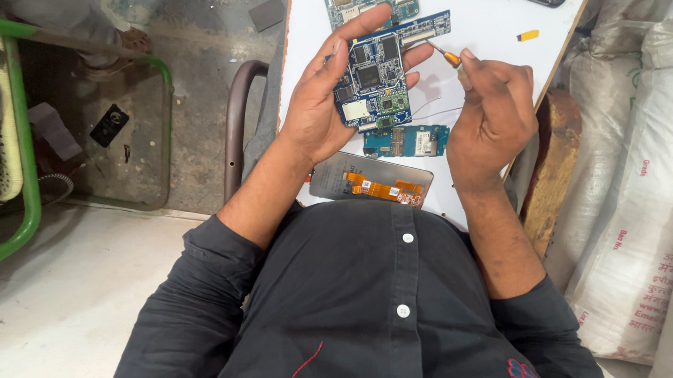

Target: The person cleans a blue circuit board with a toothbrush, then uses a small screwdriver to probe and adjust components on the board. The person handles the board and tools with both hands while seated at a cluttered workbench.

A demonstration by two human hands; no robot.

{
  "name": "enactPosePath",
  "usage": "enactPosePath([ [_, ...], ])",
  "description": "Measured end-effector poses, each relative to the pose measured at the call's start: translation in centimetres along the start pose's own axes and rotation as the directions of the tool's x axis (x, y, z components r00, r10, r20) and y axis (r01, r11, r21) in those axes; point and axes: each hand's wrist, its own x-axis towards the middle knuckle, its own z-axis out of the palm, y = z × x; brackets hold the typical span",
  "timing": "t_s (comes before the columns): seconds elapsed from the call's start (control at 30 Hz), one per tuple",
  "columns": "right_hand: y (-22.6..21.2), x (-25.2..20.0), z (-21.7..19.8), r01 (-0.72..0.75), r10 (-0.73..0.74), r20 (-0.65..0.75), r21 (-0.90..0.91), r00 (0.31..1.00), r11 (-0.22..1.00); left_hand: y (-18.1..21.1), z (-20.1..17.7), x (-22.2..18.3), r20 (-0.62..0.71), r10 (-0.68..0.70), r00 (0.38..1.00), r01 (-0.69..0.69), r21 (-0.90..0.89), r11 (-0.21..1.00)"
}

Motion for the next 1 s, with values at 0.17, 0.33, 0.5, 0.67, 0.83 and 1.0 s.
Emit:
enactPosePath([
  [0.17, -0.06, -0.01, 0.01, -0.006, 0.006, -0.01, -0.029, 1.0, 1.0, 0.04, 0.07, 0.03, 0.002, -0.001, 1.0, 0.001, 0.026, 1.0],
  [0.33, -0.04, -0.04, -0.06, 0.016, -0.016, -0.014, -0.036, 1.0, 0.999, 0.08, 0.34, 0.26, -0.025, -0.011, 1.0, 0.012, 0.066, 0.998],
  [0.5, 0.03, -0.14, 0.12, -0.069, 0.07, 0.001, 0.124, 0.998, 0.99, 0.22, 0.63, 0.29, -0.05, -0.016, 0.999, 0.02, 0.087, 0.996],
  [0.67, 0.1, -0.25, 0.23, -0.064, 0.064, 0.003, 0.077, 0.998, 0.995, 0.26, 0.75, 0.32, -0.065, -0.015, 0.998, 0.022, 0.111, 0.994],
  [0.83, -0.12, -0.17, 0.12, -0.054, 0.055, -0.006, 0.099, 0.998, 0.994, 0.44, 0.97, 0.3, -0.089, -0.021, 0.996, 0.032, 0.124, 0.992],
  [1.0, -0.19, 0.03, 0.03, -0.022, 0.022, 0.0, 0.055, 1.0, 0.998, 0.43, 0.92, 0.28, -0.087, -0.018, 0.996, 0.029, 0.127, 0.991],
])
